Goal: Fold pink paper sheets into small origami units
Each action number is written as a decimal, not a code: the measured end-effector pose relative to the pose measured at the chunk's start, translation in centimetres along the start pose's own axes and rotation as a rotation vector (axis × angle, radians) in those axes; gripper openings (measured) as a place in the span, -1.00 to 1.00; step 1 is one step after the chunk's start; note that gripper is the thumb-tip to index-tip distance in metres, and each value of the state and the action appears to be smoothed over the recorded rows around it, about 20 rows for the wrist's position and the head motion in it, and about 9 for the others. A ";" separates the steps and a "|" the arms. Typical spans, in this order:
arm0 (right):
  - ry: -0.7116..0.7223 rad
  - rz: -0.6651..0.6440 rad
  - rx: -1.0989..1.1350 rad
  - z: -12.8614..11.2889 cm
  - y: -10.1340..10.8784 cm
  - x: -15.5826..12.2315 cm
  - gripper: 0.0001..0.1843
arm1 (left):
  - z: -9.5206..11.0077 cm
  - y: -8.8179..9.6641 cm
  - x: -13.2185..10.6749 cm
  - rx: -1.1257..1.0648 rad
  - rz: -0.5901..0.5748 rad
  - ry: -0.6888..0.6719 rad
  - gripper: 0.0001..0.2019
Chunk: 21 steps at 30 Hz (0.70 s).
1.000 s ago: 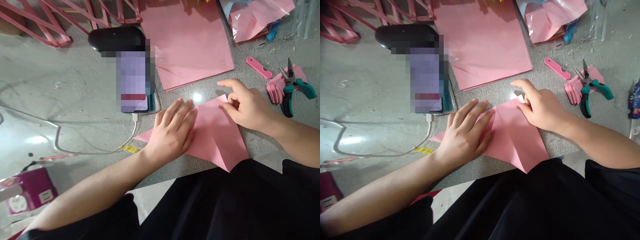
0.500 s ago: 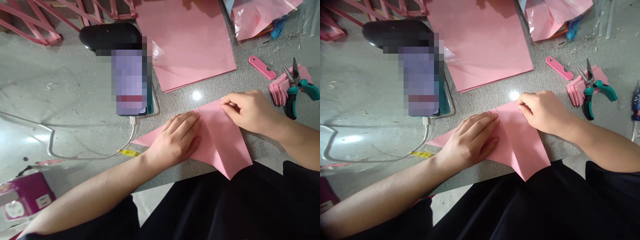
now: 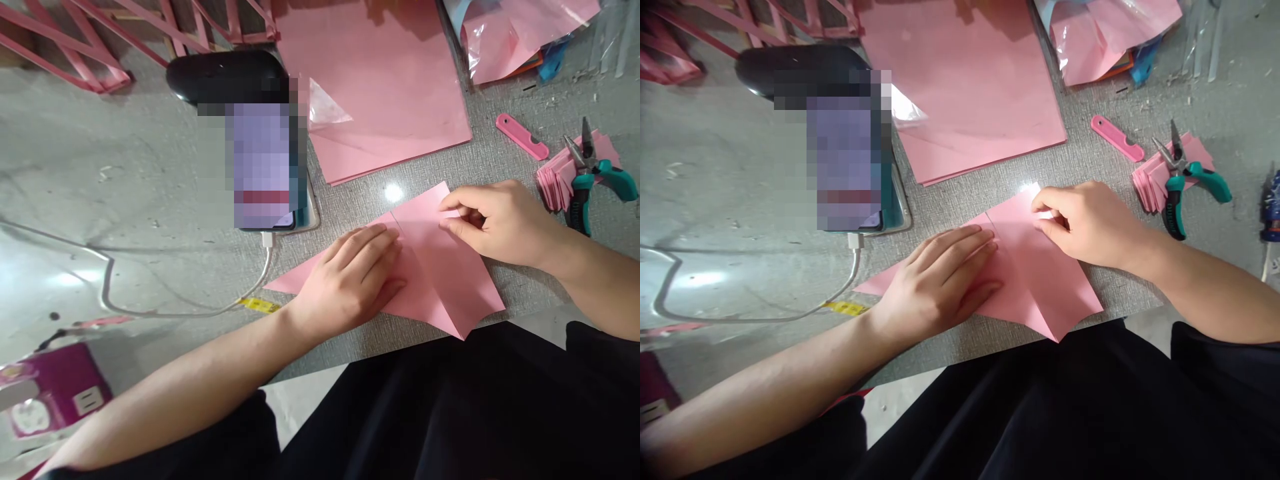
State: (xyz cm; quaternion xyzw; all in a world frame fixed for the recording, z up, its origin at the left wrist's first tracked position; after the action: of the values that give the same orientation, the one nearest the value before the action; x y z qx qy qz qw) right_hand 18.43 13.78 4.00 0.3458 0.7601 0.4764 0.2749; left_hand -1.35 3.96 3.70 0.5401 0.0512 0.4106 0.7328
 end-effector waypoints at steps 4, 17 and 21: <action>0.029 -0.021 -0.036 -0.2 -0.1 0.0 -0.85 | 0.5 -0.2 -0.1 -0.063 -0.015 -0.069 -0.69; 0.082 -0.063 -0.067 -0.5 0.3 -0.2 -0.86 | 0.4 -0.9 -0.3 -0.146 -0.053 0.005 -0.51; 0.073 -0.141 -0.057 -0.5 0.2 -0.2 -0.92 | 0.4 -1.0 -0.4 -0.150 -0.066 0.009 -0.49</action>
State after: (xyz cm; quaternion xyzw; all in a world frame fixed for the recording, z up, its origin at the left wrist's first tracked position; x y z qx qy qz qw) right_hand 18.22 13.38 4.44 0.2660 0.7782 0.4896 0.2896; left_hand -0.82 3.31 2.91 0.4796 0.0415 0.3913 0.7843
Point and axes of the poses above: each hand's wrist, its own x-axis towards the middle knuckle, its own y-axis out of the back of the hand, z = x × y, the point moved 7 cm from there along x, towards the middle knuckle, and after that the axes turned 11 degrees about -x, right-handed, at the moved point
